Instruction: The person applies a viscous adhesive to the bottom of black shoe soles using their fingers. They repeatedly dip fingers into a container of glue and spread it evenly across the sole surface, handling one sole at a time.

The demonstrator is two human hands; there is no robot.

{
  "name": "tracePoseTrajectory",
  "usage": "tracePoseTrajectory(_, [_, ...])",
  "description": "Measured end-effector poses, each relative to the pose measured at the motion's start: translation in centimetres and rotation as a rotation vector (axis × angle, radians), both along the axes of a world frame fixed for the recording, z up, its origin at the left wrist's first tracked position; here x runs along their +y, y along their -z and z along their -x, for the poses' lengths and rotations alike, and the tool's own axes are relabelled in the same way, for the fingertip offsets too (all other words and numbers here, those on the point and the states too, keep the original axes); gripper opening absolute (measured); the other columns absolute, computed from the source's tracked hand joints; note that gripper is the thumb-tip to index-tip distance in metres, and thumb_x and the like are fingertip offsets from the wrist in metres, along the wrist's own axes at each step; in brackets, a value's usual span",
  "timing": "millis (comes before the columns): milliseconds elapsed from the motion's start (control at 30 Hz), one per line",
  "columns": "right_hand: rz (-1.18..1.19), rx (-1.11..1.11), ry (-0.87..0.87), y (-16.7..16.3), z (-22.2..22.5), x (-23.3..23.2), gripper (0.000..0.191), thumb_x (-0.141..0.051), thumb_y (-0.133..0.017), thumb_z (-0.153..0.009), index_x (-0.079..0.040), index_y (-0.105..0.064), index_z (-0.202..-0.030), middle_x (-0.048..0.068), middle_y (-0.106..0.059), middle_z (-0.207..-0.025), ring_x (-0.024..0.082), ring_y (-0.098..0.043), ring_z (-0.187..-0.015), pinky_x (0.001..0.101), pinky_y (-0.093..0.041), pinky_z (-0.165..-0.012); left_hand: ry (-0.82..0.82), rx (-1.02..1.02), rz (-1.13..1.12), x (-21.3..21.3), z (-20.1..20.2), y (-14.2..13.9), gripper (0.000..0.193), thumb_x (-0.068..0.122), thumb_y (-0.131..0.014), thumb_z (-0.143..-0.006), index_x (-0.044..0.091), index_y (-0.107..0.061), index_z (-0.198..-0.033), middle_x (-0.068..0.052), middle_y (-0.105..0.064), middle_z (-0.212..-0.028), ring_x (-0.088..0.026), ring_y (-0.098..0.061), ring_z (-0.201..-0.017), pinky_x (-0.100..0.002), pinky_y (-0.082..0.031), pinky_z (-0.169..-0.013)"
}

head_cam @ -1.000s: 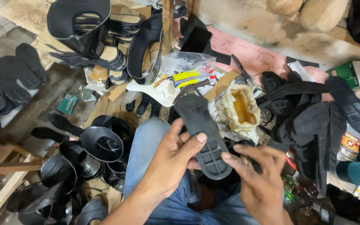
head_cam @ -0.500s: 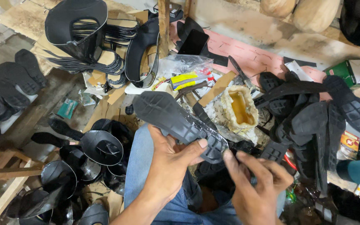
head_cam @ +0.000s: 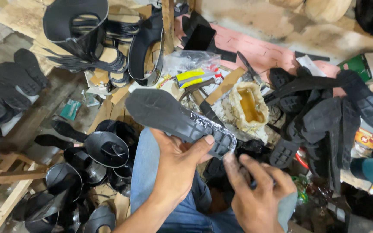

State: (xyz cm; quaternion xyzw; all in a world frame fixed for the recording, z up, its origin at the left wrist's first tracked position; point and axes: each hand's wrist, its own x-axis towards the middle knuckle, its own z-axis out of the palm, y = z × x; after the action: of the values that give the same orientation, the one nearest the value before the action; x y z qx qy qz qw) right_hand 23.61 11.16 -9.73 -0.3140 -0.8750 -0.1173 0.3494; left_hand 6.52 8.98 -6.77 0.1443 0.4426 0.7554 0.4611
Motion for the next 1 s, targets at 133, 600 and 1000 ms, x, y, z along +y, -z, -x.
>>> tracePoseTrajectory(133, [0.109,0.069,0.029,-0.3,0.3,-1.3,0.047,-0.001,-0.071,-0.084,-0.03,-0.077,-0.121,-0.006,-0.061,-0.126,0.027,-0.042,-0.114,0.0395,-0.034,-0.1,0.049,0.195,-0.045,0.3,0.0,0.0,0.082,-0.008,-0.07,-0.085,0.015,-0.02,-0.146,-0.013,-0.061,-0.121,-0.017,-0.066,-0.097,-0.031,-0.059,-0.078])
tracePoseTrajectory(600, [0.711,0.145,-0.053,-0.3,-0.4,1.7,0.112,-0.018,-0.081,-0.079,-0.005,-0.011,-0.165,0.018,-0.063,-0.118,0.03,-0.057,-0.107,0.0435,-0.039,-0.1,0.206,0.357,-0.006,-1.7,1.9,-3.4,0.079,-0.005,-0.073,-0.083,0.006,-0.034,-0.151,-0.009,-0.075,-0.099,-0.009,-0.07,-0.085,-0.025,-0.059,-0.077])
tracePoseTrajectory(1000, [0.598,-0.049,-0.074,-0.2,1.6,7.8,0.076,-0.029,-0.073,-0.086,-0.014,-0.041,-0.153,0.02,-0.049,-0.144,0.04,-0.047,-0.13,0.0549,-0.035,-0.108,0.382,-0.113,0.159,-2.2,3.2,3.8,0.067,-0.009,-0.068,-0.079,0.004,-0.049,-0.142,-0.011,-0.072,-0.114,-0.018,-0.07,-0.102,-0.031,-0.056,-0.092])
